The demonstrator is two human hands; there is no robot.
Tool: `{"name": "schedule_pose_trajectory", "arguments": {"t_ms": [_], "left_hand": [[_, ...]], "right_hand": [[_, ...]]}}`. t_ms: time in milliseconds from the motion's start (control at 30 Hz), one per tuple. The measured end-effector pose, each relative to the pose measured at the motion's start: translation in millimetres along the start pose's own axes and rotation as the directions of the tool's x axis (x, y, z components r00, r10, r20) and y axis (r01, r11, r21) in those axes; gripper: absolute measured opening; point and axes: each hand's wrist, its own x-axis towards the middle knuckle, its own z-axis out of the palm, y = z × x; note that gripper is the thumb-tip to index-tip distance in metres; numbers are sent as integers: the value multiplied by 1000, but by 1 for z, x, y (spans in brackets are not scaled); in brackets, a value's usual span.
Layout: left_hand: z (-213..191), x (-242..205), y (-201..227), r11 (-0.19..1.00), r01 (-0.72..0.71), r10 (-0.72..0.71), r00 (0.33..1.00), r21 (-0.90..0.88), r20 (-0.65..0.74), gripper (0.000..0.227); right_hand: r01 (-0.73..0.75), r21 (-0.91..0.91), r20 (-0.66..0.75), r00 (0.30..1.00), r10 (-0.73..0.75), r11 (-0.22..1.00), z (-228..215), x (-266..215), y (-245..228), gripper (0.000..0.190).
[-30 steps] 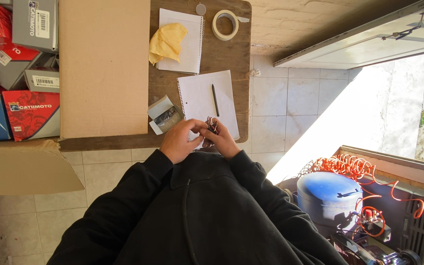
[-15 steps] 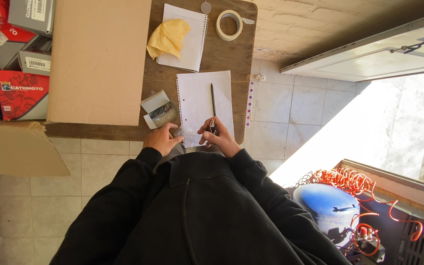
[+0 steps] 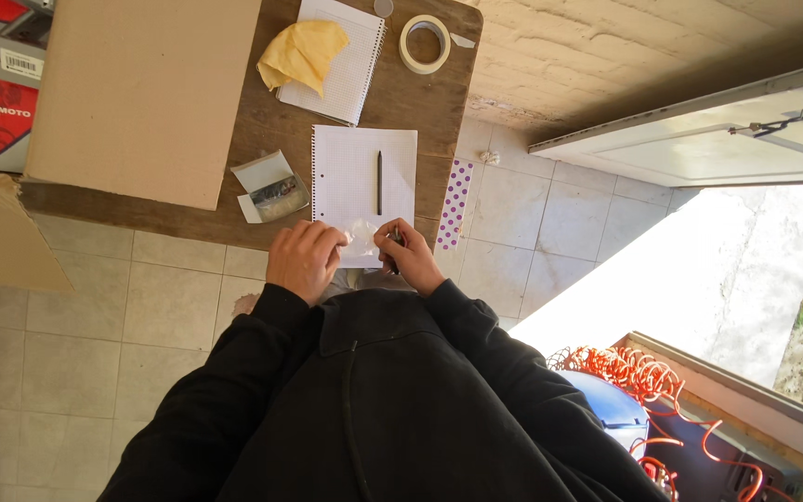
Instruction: The person opens a small red and white box labeled CATIMOTO, removes a plastic-wrapped electronic component with wires, and inspects it. They then place the component back into the plastic bag and return it to the box.
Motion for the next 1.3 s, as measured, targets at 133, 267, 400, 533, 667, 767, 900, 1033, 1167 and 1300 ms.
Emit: {"name": "schedule_pose_trajectory", "arguments": {"t_ms": [133,267,400,533,667,767,900,1033,1167,1300], "left_hand": [[2,2,21,990,-114,127,976,83,-177,12],[-20,2,36,990,-134,143,946,52,-292,16],[-7,-8,37,987,-124,147,946,99,-290,18],[-10,-8,45,990,-45,13,972,-135,-234,15],[-19,1,47,962,120,-175,960,-245,-219,41],[-27,11,39,967,151,-186,969,-203,-165,45],[-16,14,3,987,74,-88,992,-145,-92,43],[-9,17,-29,995,98,-99,990,-14,-102,18],[-19,18,-40,976,112,-115,993,-187,-4,34],[-11,22,-71,985,-4,12,999,-174,44,26]], "right_hand": [[-119,-348,-122,989,80,930,-1,-2,-3,45],[-105,-596,-99,993,57,796,-5,-8,-10,44],[-89,-568,-227,972,-52,818,-1,-15,-30,23],[-70,-724,-203,973,-115,687,10,-27,-47,28],[-9,-781,-113,985,-128,624,28,-30,-46,32],[2,-831,-84,988,-130,557,42,-32,-46,29],[-8,-820,-88,990,-112,572,64,-27,-31,27],[-117,-824,-217,969,-119,554,84,-15,-45,24],[-139,-809,-264,954,-142,571,93,-6,-45,26],[-121,-808,-261,951,-165,577,105,5,-45,23]]}}
